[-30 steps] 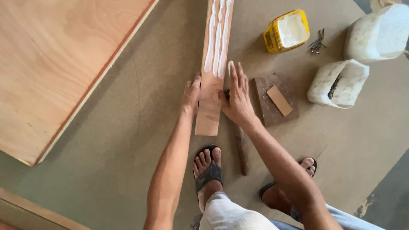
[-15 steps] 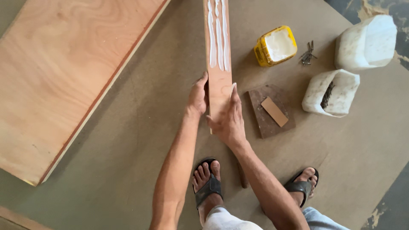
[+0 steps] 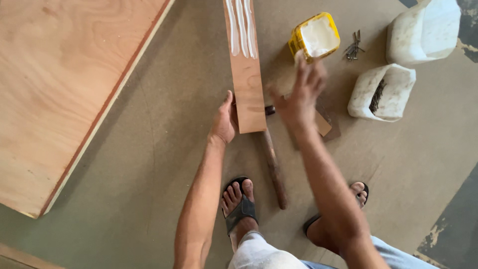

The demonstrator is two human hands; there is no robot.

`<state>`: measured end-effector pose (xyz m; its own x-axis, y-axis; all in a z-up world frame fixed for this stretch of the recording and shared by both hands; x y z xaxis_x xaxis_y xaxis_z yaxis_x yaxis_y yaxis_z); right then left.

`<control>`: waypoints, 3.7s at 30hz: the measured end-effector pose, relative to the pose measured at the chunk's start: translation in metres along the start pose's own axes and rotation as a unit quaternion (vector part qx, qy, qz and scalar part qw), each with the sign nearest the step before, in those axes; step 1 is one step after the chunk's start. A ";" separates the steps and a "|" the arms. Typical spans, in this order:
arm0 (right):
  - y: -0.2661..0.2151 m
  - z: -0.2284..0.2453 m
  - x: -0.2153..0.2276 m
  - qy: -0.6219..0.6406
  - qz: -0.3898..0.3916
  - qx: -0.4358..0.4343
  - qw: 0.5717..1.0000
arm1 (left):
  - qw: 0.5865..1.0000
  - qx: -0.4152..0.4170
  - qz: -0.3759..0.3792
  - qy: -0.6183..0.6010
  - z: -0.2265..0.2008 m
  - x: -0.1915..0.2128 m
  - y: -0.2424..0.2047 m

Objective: The person hammers nails into a wooden plank, applies glue to the plank, and attaches it to a larger wooden board. The person uses a hammer and nails to secure the plank in place.

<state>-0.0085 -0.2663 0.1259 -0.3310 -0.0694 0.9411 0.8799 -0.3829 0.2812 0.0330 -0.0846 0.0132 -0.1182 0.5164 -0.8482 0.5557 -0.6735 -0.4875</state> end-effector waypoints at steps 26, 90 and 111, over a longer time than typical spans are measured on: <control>-0.014 -0.087 -0.038 0.508 0.132 -0.270 0.807 | 0.998 -0.020 0.049 0.026 0.002 -0.020 -0.001; 0.082 -0.071 -0.011 -0.068 0.208 -0.023 0.976 | 0.997 -0.040 0.014 0.064 -0.005 -0.007 -0.004; -0.015 -0.062 -0.034 0.459 0.203 -0.226 0.835 | 0.998 -0.033 0.023 0.046 -0.002 0.002 0.001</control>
<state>-0.0311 -0.3158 0.0779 -0.3421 -0.8752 0.3420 0.8328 -0.4510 -0.3210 0.0351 -0.0838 0.0116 -0.0169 0.5337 -0.8455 0.6121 -0.6631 -0.4308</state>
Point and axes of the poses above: each hand's wrist, its own y-axis towards the middle knuckle, its own x-axis out of the back of the hand, z = x × y, the point moved 7 cm from there along y, towards the middle knuckle, and after that the axes turned 11 degrees about -y, right-handed, at the moved point
